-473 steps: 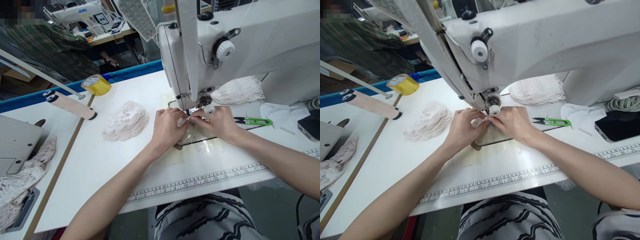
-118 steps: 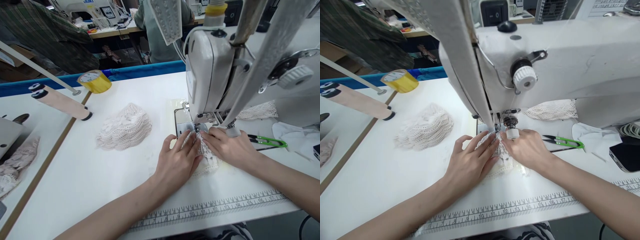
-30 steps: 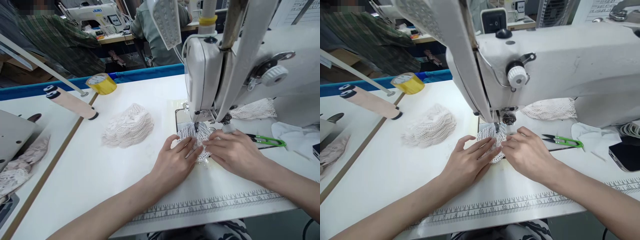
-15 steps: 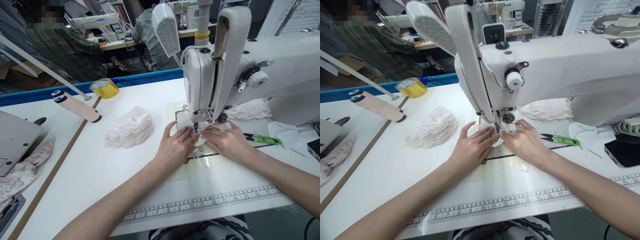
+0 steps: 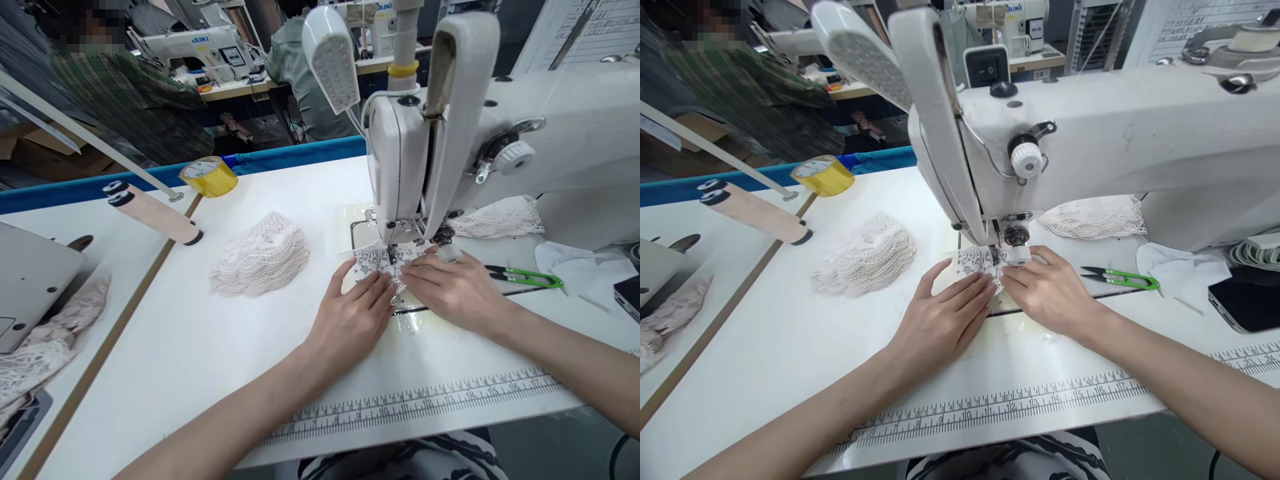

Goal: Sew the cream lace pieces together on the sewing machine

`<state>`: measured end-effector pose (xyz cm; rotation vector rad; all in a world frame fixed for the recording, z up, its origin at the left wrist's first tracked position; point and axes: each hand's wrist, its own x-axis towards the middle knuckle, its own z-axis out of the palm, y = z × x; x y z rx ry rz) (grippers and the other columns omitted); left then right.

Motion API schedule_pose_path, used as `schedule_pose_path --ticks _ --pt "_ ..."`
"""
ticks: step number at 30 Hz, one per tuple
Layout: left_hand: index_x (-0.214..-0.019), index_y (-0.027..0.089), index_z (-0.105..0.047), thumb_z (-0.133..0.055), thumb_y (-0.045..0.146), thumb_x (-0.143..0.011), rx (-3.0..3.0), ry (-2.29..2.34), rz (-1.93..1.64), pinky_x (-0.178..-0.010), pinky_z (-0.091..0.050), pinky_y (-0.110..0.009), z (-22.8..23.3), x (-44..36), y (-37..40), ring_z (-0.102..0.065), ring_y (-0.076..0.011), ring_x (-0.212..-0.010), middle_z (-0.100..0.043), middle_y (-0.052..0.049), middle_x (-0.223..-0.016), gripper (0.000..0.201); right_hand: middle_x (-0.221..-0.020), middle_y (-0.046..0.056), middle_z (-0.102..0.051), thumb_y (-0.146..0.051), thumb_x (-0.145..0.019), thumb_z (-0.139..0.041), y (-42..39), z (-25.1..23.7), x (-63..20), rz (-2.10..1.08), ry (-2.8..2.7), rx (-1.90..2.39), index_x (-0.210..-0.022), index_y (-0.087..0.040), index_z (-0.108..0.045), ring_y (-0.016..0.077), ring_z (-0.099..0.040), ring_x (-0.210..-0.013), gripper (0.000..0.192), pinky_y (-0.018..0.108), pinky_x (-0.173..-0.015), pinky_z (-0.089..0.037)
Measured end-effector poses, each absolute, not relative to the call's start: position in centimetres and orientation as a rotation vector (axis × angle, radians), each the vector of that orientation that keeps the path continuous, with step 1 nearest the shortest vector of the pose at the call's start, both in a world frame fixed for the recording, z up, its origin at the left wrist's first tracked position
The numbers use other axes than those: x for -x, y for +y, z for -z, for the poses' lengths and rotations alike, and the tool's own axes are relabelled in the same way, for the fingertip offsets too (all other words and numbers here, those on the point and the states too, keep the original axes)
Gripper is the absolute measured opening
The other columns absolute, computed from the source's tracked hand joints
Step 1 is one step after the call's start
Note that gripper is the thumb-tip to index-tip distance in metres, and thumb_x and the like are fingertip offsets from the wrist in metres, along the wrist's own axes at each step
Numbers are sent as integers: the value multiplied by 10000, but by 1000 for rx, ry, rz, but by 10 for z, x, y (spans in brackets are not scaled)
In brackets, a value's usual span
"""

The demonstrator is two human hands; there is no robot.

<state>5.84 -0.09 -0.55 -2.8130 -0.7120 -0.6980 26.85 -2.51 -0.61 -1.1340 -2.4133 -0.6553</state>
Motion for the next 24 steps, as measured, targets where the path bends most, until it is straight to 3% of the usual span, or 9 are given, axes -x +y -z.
schedule_pose_path --ticks 5,14,24 --pt "-1138 151 -632 -498 196 -933 2816 -703 695 -1107 -298 -512 6 -58 4 -634 -198 -1072 -679 -80 -1143 249 -982 -3 -729 -45 -857 -520 -22 8 -269 637 -2394 1145 -909 -145 -695 142 -636 -791 208 323 -761 -413" --pt "-1153 156 -634 -494 212 -929 2838 -741 709 -1122 -275 -535 7 -60 12 -628 -215 -1083 -677 -86 -1145 271 -980 28 -731 -153 -924 -498 -19 7 -268 669 -2388 1199 -934 -127 -702 160 -656 -775 206 374 -905 -405" --pt "-1141 177 -633 -472 225 -943 2835 -756 721 -1106 -275 -545 8 -62 20 -625 -211 -1087 -683 -74 -1135 259 -957 91 -729 -236 -944 -492 -15 10 -269 612 -2400 1318 -1144 -111 -649 216 -645 -917 283 414 -946 -392"
